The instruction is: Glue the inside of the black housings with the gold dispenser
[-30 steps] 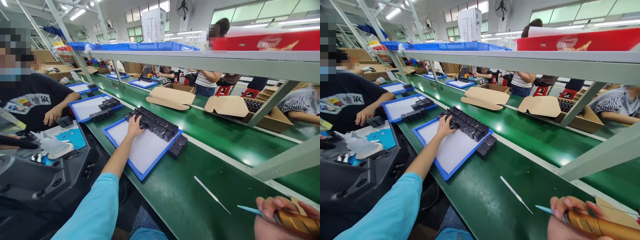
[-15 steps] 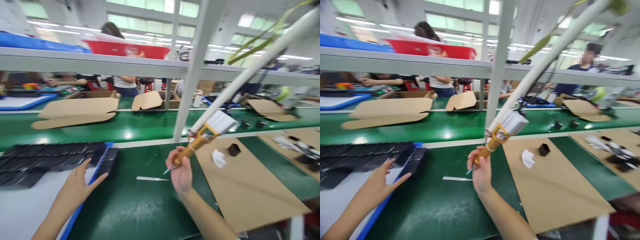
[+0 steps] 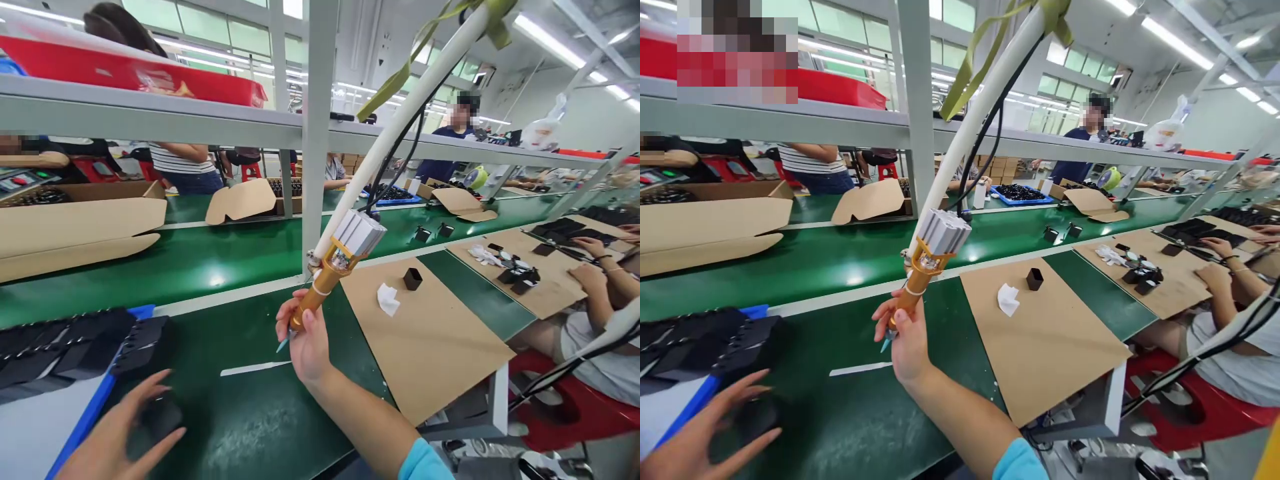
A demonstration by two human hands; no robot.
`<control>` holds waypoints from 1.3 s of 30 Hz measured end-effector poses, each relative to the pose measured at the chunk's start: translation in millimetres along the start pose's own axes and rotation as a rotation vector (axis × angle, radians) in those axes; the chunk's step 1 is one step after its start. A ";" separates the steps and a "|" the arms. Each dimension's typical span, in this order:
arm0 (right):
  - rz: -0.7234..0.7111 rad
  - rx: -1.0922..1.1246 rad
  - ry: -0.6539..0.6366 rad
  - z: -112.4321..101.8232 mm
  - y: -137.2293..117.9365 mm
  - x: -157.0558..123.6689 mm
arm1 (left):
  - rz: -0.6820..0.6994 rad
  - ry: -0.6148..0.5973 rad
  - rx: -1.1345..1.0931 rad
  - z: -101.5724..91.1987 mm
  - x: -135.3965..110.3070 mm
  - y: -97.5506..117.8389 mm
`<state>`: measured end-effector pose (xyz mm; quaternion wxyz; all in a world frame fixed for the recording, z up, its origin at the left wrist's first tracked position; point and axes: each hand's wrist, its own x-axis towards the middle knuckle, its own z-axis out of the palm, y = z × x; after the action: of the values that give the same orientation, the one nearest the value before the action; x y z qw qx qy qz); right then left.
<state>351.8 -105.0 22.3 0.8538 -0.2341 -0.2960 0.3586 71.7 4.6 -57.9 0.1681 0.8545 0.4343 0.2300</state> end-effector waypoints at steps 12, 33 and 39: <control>-0.003 -0.098 -0.004 -0.5 -9.5 -3.3 | 0.052 -0.266 -0.296 20.7 -23.1 109.7; 0.010 -0.121 0.000 3.0 -12.2 -6.2 | 0.028 -0.240 -0.282 12.5 -31.9 112.4; 0.016 -0.162 -0.001 5.3 -13.1 -10.3 | 0.049 -0.333 -0.484 11.4 -20.3 103.8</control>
<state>348.6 -120.1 30.7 0.8289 -0.3045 -0.3226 0.3407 136.4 -71.8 -21.9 0.4303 0.8259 0.3125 0.1874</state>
